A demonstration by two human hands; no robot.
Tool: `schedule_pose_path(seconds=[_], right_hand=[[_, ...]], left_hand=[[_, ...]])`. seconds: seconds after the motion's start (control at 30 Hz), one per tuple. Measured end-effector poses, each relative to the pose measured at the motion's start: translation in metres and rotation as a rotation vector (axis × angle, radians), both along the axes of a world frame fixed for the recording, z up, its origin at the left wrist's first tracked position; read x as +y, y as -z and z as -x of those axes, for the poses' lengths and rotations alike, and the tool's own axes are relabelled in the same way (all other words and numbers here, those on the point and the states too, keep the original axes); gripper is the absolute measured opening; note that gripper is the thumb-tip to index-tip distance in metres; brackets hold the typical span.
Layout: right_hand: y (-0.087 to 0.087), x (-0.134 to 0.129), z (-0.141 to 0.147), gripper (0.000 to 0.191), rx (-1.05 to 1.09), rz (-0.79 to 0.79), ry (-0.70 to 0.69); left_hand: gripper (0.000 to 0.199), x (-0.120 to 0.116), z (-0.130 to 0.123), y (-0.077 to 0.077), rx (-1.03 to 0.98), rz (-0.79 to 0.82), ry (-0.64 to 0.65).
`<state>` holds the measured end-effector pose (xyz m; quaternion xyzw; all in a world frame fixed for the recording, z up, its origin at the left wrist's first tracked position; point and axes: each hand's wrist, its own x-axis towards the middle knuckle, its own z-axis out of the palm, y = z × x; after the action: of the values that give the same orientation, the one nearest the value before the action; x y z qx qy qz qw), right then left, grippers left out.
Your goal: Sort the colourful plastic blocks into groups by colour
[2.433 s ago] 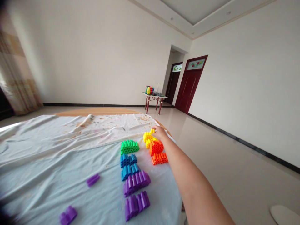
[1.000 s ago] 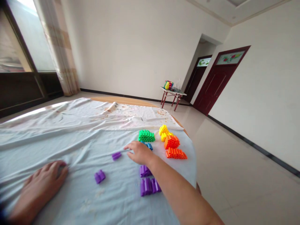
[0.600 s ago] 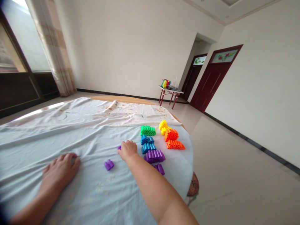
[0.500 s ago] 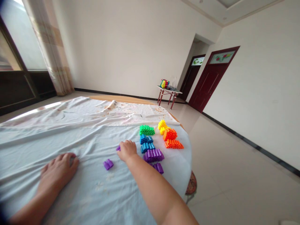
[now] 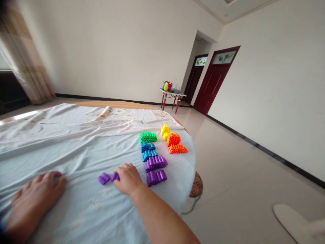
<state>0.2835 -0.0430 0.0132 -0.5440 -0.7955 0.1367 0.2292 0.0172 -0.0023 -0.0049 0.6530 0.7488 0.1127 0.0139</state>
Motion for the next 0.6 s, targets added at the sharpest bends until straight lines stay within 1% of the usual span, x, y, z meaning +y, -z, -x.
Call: schedule_pose_path(seconds=[0.07,0.13,0.2,0.27,0.33,0.43,0.5,0.6], right_hand=[[-0.010,-0.008,-0.008,0.032,0.052,-0.036,-0.034],[-0.022,-0.019,-0.023,0.039,0.117,-0.090,-0.053],[-0.030,-0.033,-0.043,0.045,0.177,-0.136,-0.040],[-0.034,-0.046,-0.066,0.048,0.217,-0.158,0.008],[-0.034,-0.057,-0.089,0.050,0.238,-0.163,0.080],[-0.031,-0.066,-0.118,0.051,0.259,-0.182,0.184],[-0.029,-0.069,-0.132,0.051,0.256,-0.194,0.227],[-0.025,-0.070,-0.143,0.050,0.228,-0.199,0.244]], left_hand=[[0.054,0.000,0.000,0.000,0.005,0.005,-0.009],[0.054,0.002,0.000,0.000,0.003,0.014,-0.014],[0.054,0.003,0.001,0.002,0.002,0.027,-0.014],[0.054,0.006,0.004,0.005,0.003,0.026,-0.016],[0.053,0.008,0.007,0.009,0.004,0.013,-0.018],[0.052,0.011,0.010,0.016,0.012,-0.007,-0.007],[0.052,0.012,0.012,0.019,0.021,-0.015,-0.006],[0.053,0.014,0.013,0.021,0.005,-0.018,-0.010]])
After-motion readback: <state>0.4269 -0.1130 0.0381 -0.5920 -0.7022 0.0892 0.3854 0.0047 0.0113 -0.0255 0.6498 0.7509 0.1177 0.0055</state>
